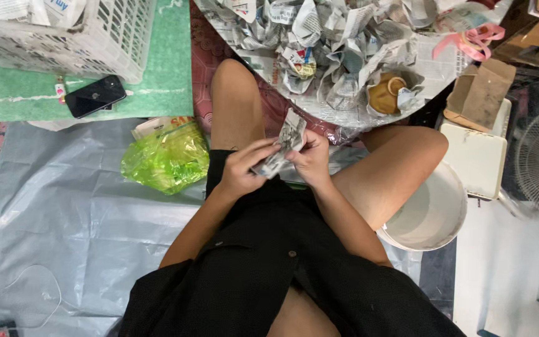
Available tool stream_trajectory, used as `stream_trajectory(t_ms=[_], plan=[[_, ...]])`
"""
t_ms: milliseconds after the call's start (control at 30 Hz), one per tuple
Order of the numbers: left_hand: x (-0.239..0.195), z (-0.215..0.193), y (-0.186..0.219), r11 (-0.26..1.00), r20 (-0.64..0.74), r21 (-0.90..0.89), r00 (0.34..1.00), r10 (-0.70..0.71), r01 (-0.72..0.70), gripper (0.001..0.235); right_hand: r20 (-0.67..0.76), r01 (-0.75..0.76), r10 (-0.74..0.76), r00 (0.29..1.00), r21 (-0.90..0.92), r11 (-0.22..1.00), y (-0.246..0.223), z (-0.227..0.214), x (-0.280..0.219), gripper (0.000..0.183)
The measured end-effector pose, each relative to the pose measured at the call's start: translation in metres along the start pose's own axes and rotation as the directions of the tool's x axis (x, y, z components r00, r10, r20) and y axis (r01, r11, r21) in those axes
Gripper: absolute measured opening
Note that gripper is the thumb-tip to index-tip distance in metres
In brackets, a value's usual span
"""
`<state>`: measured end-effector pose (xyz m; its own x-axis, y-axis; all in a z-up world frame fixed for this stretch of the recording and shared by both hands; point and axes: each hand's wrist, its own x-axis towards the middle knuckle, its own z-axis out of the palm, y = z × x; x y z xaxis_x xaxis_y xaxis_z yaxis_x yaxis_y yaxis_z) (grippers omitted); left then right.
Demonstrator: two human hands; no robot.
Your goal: The person sits cross-legged and wraps various small items, including plastic cups, a blue plastic piece, and a white ceramic cup, in pieces of newspaper. They fold the newspaper around each item and place the wrapped bundle into a white plastic crate.
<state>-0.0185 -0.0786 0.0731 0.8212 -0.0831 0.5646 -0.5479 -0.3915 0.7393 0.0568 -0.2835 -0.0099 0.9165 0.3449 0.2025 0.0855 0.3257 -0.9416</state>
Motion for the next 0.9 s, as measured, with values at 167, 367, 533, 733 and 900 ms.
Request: stream_trajectory(t_ms=[167,367,533,733,900], plan=[[-0.006,-0.016,-0.005,0.953,-0.018,-0.285,0.993,-0.115,0.106,0.047,0.045,-0.021,0.018,0.999,0.058,0.998,-0.002,-0.006,0.003,0.036],[-0.001,-0.012,0.007,0.999,-0.052,-0.027,0.998,0.034,-0.036,0.075,0.208,-0.221,0.200,0.957,0.082,0.972,-0.044,0.037,0.002,0.038],[-0.006,-0.016,-0.007,0.987,-0.125,-0.159,0.992,-0.026,0.006,0.074,0.143,-0.236,0.228,0.963,0.044,0.971,-0.026,0.029,-0.007,0.027],[-0.033,-0.011,-0.054,0.876,-0.289,-0.417,0.878,-0.380,0.242,0.043,0.232,-0.055,-0.039,0.972,0.383,0.922,0.006,0.006,-0.014,0.018],[-0.049,-0.047,-0.108,0.788,-0.399,-0.405,0.685,-0.609,0.465,0.025,0.202,-0.219,0.180,0.963,0.191,0.957,0.000,-0.003,-0.010,0.022]])
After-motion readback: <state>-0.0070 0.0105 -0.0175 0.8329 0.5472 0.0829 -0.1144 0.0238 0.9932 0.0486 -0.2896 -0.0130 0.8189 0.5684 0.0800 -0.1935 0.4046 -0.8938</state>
